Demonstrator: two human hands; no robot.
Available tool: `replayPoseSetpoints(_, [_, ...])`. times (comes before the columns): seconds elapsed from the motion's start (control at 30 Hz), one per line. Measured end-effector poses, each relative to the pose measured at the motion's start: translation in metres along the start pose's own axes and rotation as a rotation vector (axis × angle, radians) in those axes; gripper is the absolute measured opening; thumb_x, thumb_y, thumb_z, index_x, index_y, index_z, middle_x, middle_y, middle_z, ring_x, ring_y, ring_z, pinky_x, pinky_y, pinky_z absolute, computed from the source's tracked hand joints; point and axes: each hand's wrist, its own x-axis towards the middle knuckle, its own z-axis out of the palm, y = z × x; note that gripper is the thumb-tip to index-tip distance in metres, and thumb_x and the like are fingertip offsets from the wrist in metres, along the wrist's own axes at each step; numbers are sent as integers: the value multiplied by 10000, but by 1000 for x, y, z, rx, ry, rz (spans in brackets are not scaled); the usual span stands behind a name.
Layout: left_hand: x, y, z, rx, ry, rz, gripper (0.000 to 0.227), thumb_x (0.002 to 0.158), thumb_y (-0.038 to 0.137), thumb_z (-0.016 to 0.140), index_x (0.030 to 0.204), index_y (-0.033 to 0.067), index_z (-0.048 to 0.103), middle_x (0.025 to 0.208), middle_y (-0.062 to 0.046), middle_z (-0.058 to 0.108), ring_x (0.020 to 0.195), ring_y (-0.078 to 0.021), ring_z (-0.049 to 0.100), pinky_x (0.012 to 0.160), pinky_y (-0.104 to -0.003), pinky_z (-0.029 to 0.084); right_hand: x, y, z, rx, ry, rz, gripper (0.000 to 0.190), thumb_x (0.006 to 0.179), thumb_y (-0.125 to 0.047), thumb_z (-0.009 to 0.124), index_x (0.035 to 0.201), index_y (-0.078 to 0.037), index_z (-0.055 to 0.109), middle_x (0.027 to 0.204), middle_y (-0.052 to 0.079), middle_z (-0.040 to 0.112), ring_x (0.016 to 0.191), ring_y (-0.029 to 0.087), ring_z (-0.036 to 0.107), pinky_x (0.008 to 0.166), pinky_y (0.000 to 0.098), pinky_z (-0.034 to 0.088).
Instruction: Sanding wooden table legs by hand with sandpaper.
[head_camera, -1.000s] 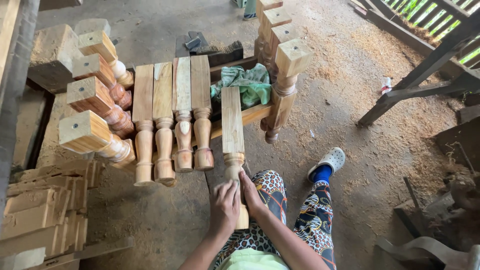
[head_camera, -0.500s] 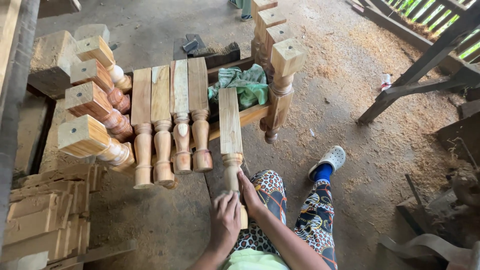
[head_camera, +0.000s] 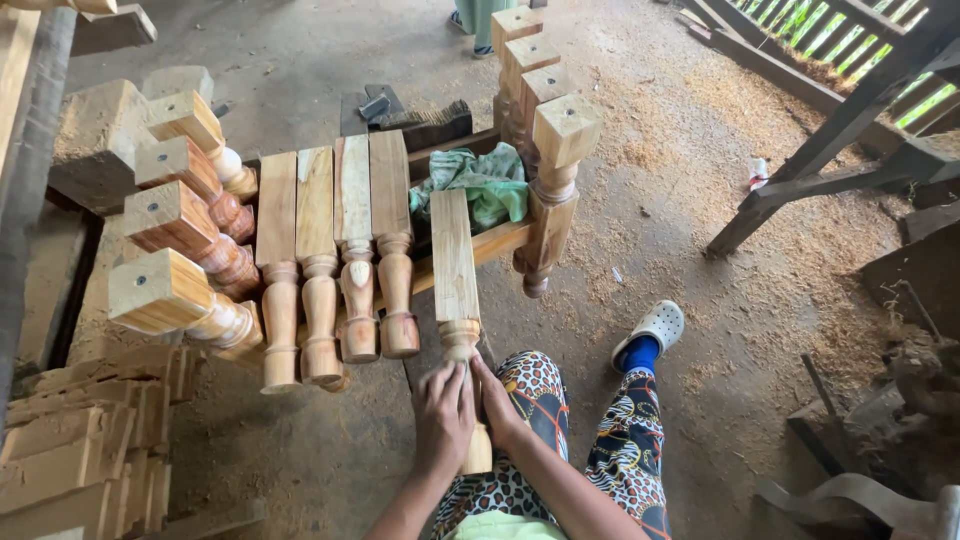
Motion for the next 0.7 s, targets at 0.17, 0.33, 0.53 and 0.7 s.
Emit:
replayPoseSetpoints(0.17, [-31,1,-8,-20,-36,9,355,891,93,684,1226,-23,676,1192,-140,667,1082,-306,619,976,-425,488,0,0,3,-35,83,46,657,945,-490,490,1377,2,550,1325,223,610,1096,264,579,949,373,465])
replayPoseSetpoints(0.33, [8,-8,8,-36,10,-25,329,896,36,632,1207,-58,687,1121,-155,672,1006,-303,616,925,-411,518,-3,-3,4,-12,46,45,616,941,-527,503,1283,-27,615,1284,205,651,1076,272,600,932,391,469])
replayPoseSetpoints(0.53, [9,-2,-3,-113,-54,-99,356,934,50,630,1268,-71,660,1150,-165,675,981,-281,626,894,-379,536,0,1,1,-7,81,42,601,950,-473,513,1310,-1,608,1295,216,666,1093,283,622,960,391,480])
replayPoseSetpoints(0.7, [-45,1,-17,-94,-81,-63,357,898,57,658,1243,-32,669,1158,-154,664,1082,-298,614,971,-406,510,5,1,1,-69,94,76,738,915,-567,477,1388,-4,533,1304,262,617,1076,322,593,895,414,471])
